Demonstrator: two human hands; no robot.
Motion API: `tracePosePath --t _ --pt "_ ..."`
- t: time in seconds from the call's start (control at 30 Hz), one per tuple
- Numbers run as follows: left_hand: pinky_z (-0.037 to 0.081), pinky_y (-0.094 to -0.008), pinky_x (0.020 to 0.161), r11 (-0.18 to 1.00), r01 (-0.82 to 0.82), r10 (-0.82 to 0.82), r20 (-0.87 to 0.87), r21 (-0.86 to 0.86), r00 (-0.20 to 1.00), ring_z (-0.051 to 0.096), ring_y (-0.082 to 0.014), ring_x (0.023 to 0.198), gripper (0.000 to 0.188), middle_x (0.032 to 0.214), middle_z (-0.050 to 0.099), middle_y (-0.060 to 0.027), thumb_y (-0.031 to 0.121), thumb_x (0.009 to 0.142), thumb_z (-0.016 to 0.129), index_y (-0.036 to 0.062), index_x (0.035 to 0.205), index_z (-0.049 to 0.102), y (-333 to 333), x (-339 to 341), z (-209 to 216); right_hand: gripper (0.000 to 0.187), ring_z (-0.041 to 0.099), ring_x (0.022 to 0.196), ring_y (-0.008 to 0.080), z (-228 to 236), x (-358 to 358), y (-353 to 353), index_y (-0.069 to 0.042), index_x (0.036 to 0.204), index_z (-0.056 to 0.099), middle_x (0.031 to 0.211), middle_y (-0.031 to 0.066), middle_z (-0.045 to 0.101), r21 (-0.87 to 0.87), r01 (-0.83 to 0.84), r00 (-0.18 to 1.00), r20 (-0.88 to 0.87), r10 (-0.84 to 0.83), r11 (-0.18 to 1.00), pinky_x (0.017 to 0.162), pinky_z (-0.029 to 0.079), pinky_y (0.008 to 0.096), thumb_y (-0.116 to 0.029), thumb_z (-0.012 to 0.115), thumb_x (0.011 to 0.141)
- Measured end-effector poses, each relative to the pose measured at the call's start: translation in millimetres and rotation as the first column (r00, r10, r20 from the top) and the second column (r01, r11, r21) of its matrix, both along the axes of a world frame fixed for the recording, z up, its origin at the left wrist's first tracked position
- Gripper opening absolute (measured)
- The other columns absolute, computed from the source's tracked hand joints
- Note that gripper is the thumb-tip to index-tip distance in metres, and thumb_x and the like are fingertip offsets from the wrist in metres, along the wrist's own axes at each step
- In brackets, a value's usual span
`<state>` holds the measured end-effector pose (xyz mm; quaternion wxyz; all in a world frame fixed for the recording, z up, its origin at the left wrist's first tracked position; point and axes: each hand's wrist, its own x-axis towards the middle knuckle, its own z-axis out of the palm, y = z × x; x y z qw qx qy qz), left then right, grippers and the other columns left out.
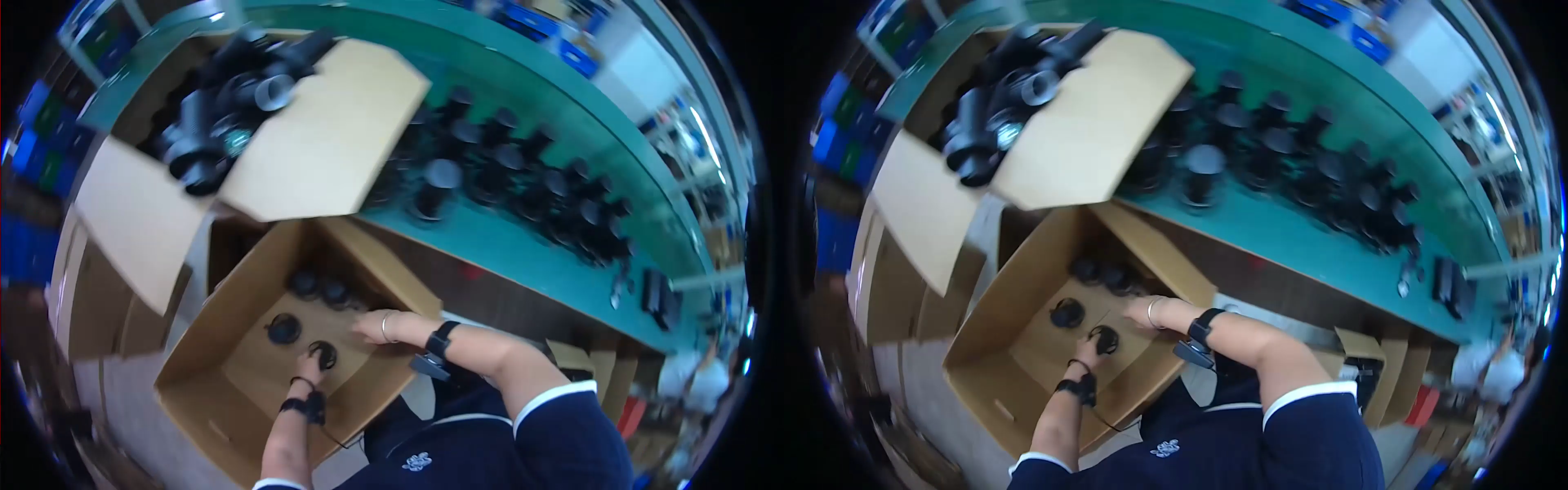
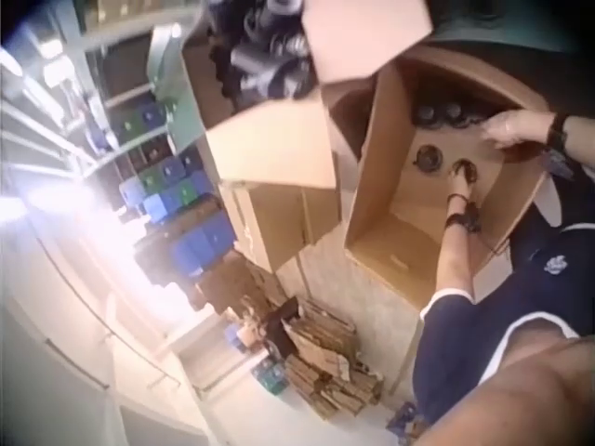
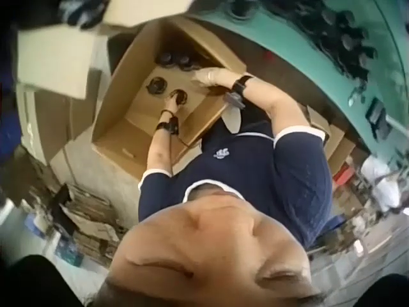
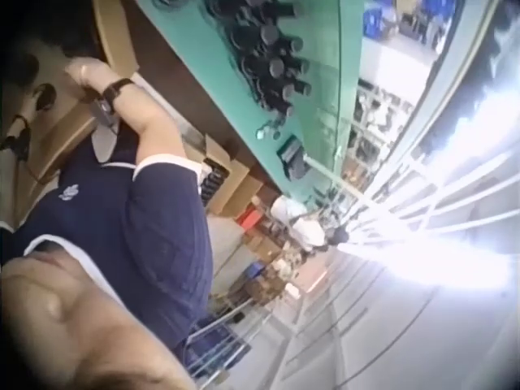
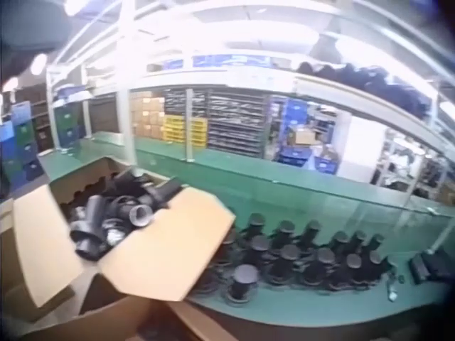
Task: The person picks up a black cylinder and a cap, fits the cap onto the cylinder, and places the assembled unit into a box. They then move newspaper aside in another box, transfer cylinders into it, and finish by fitting caps onto more cylinders on the table.
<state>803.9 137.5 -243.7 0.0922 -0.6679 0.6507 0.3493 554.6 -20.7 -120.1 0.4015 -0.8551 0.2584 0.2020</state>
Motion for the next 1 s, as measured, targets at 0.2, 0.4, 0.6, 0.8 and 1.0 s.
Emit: tracePosePath --t 0.2,0.4,0.6,0.8,1.0 --pt "0.049 -0.0288 0.062 0.813 -0.360 0.049 -0.563 -0.457 0.825 0.062 -0.0216 0.074 0.012 0.084 0.061 -0.0122 0.002 0.082 0.063 -0.0023 0.092 0.061 -97 -109 198 0.025 0.060 0.096 0.0310 185 -240 -17 -0.009 0.104 0.065 0.099 0.0127 0.064 -0.318 0.711 0.678 0.549 -0.489 0.627 0.084 0.049 0.0406 -0.013 0.064 0.079" --pt "0.045 -0.0344 0.086 0.656 0.012 -0.557 -0.474 -0.754 0.682 0.055 -0.0269 0.100 0.038 0.110 0.057 -0.0137 0.009 0.077 0.070 0.0013 0.112 0.058 -220 -332 323 0.075 0.048 0.111 0.0336 248 -482 4 -0.017 0.132 0.046 0.125 0.0140 0.049 -0.892 0.451 0.548 0.285 -0.787 -0.009 0.092 0.041 0.0433 -0.040 0.076 0.067" --pt "0.034 -0.0533 0.098 0.491 0.243 -0.511 -0.051 -0.836 0.858 0.032 -0.0363 0.129 0.099 0.137 0.040 -0.0131 0.050 0.052 0.084 0.0209 0.137 0.043 -290 -477 325 0.098 0.050 0.111 0.0342 209 -567 -7 -0.026 0.147 0.025 0.130 0.0155 0.047 -0.894 0.406 0.602 0.106 -0.791 0.189 0.092 0.042 0.0442 -0.066 0.065 0.067" --pt "0.043 -0.0469 0.088 0.460 0.447 -0.575 0.126 -0.767 0.808 0.047 -0.0303 0.112 0.103 0.119 0.050 -0.0129 0.064 0.054 0.076 0.0236 0.141 0.039 -308 -516 297 0.092 0.057 0.088 0.0292 186 -584 -17 -0.026 0.147 0.026 0.110 0.0120 0.055 -0.889 0.399 0.691 0.130 -0.711 0.225 0.074 0.046 0.0402 -0.071 0.054 0.072" --pt "0.048 -0.0382 0.073 0.315 0.561 -0.661 0.247 -0.766 0.709 0.052 -0.0252 0.094 0.103 0.099 0.050 -0.0083 0.069 0.056 0.070 0.0273 0.144 0.035 -306 -544 300 0.083 0.058 0.081 0.0247 186 -588 -34 -0.024 0.146 0.030 0.094 0.0077 0.056 -0.873 0.384 0.745 0.099 -0.660 0.302 0.068 0.045 0.0373 -0.066 0.054 0.078"
